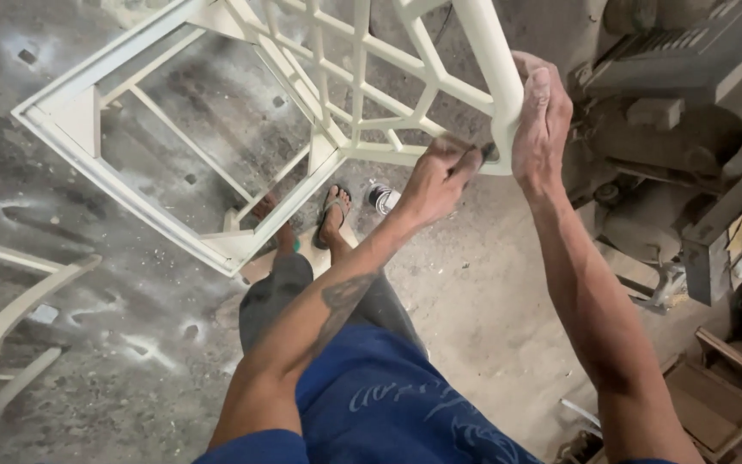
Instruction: Sanding a white wooden chair frame with a sanding block to smooth the surface.
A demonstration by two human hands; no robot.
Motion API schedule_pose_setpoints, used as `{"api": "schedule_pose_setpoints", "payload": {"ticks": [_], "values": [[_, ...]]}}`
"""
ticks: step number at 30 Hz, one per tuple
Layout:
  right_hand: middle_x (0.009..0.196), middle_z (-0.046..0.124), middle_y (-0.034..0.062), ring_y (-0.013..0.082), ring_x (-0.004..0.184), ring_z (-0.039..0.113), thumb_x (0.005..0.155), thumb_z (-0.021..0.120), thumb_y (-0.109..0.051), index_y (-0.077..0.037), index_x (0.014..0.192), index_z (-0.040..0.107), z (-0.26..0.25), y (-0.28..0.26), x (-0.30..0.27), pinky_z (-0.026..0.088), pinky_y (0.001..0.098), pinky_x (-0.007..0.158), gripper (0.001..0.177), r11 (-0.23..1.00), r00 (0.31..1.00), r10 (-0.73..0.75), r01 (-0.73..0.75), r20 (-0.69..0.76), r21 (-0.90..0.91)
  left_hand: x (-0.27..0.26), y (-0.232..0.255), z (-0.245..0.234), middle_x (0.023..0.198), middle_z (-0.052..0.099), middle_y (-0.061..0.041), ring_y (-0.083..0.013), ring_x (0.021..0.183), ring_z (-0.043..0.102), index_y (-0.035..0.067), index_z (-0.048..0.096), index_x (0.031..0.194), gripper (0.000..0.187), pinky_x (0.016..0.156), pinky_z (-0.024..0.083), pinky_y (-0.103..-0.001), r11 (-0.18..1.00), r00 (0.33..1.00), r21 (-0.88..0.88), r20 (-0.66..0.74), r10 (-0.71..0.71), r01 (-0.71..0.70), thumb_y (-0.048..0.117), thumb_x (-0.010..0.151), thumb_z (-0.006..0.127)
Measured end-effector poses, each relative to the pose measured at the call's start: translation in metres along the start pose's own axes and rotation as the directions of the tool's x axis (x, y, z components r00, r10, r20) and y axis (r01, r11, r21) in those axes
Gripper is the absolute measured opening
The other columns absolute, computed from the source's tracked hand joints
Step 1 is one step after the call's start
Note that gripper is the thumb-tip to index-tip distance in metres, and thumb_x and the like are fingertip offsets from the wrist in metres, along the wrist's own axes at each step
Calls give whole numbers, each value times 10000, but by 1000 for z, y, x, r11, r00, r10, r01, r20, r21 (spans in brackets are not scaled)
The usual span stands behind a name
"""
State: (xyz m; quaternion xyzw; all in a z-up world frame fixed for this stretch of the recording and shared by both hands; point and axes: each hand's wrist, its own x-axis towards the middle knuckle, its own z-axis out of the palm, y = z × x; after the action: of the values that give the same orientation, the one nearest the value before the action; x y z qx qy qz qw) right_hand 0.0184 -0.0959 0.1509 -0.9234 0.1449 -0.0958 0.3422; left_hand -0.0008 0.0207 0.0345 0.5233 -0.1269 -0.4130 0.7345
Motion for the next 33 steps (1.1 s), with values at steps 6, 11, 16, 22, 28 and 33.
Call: {"api": "schedule_pose_setpoints", "payload": {"ticks": [6, 11, 16, 22, 28, 33], "values": [[1136, 629, 190, 271, 985, 597, 1144, 224, -571, 40, 1294, 615, -2, 4, 4, 454, 372, 762, 741, 997, 997, -82, 82, 11, -2, 17, -15, 15, 1038, 459, -110, -241, 940, 493, 144, 731, 1170, 278, 760, 560, -357, 994, 999, 102, -33, -35, 38, 279, 1036, 529], [1101, 658, 189, 259, 947, 609, 1119, 211, -601, 34, 1271, 628, 1, 5, 0, 461, 361, 721, 775, 999, 1000, -13, 13, -2, -34, 9, -11, 7, 1128, 617, -114, -179, 818, 481, 64, 750, 1113, 338, 623, 485, -303, 999, 999, 27, -18, -34, 35, 300, 1024, 524], [1099, 663, 184, 279, 970, 616, 1141, 202, -506, 17, 1272, 644, -1, 18, 2, 448, 385, 743, 697, 994, 999, -48, 45, -23, -99, 11, 7, 2, 765, 757, -129, -104, 395, 398, 35, 747, 1100, 290, 390, 455, -263, 1000, 999, -13, 26, 27, -27, 193, 1049, 510], [1034, 670, 181, 267, 926, 614, 1142, 223, -529, 25, 1231, 655, -1, 14, 2, 450, 380, 728, 708, 994, 997, -69, 66, -27, -90, 8, 43, -20, 1126, 526, -156, -304, 1114, 592, 91, 780, 1142, 397, 1047, 486, -452, 978, 991, 172, 42, -130, 121, 357, 1004, 519], [1096, 685, 167, 248, 974, 622, 1103, 231, -605, 28, 1215, 657, 1, 2, 3, 488, 361, 803, 771, 999, 999, 10, -11, -36, -33, -16, 22, -49, 1419, 494, -127, -230, 1266, 516, 61, 748, 850, 259, 888, 641, -310, 996, 982, 81, 184, -47, 33, 234, 975, 602], [1049, 675, 158, 238, 924, 607, 1096, 229, -631, 28, 1180, 668, 2, 1, 3, 471, 352, 760, 796, 998, 999, 18, -21, -44, -65, -26, 23, -15, 1629, 302, -129, -306, 1545, 269, -43, 768, 811, 345, 1315, 189, -448, 926, 893, 157, 360, 270, -343, 189, 1013, 611]]}}
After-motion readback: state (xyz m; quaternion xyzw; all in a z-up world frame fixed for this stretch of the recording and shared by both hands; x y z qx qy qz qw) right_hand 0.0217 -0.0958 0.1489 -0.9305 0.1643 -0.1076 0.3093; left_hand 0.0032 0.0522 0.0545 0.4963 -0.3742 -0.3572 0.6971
